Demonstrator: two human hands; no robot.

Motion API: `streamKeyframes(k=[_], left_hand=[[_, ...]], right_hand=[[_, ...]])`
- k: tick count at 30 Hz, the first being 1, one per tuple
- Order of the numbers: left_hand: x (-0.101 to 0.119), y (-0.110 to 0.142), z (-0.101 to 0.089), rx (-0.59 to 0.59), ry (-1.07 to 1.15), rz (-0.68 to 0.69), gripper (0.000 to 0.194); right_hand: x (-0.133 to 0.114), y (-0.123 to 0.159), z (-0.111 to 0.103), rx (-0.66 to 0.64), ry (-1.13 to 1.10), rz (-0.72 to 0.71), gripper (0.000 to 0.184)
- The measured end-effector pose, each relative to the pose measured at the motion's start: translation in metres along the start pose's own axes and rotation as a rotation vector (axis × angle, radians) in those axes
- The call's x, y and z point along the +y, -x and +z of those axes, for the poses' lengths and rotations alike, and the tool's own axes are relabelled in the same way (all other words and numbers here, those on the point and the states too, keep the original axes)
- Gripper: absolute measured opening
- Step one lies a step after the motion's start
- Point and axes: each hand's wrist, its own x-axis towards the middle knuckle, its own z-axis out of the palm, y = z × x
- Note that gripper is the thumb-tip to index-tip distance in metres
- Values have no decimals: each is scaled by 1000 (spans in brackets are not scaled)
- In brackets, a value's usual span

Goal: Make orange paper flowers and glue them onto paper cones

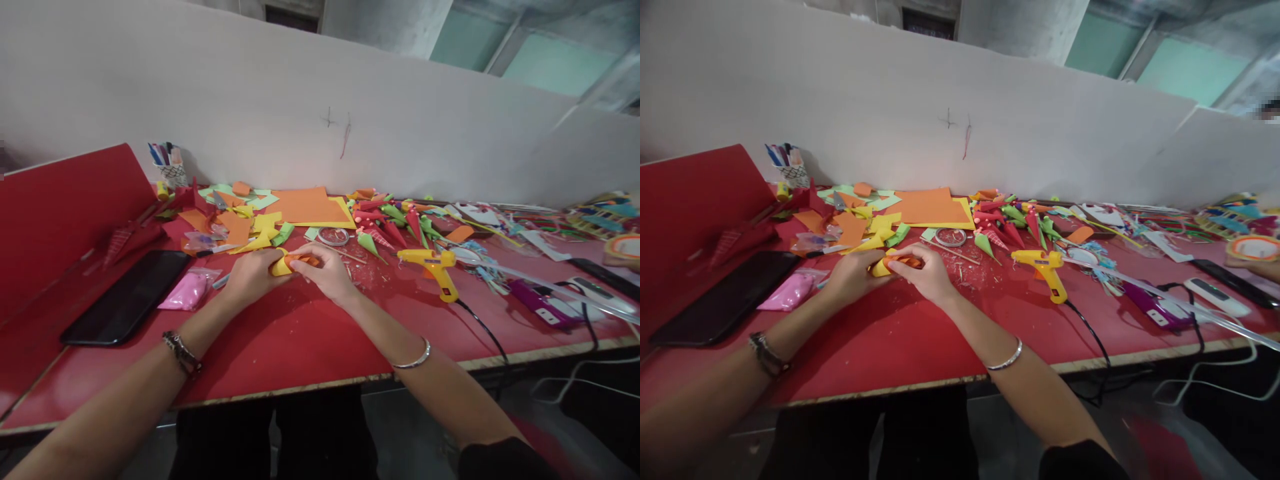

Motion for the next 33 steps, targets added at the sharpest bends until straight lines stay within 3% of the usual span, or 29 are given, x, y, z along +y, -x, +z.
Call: streamKeyframes(k=[4,15,25,33], left_hand=[[-1,0,0,-16,-5,11,29],[-2,-1,3,-41,233,-6,28],[-3,-2,5,-91,315,-15,25],[-6,-3,2,-150,398,57,31]], right_hand=[[0,0,-1,15,79,-17,14],[3,0,-1,13,57,-3,17],[-4,2,-5,58,354,-259,13],[-6,1,-8,9,416,-337,11]])
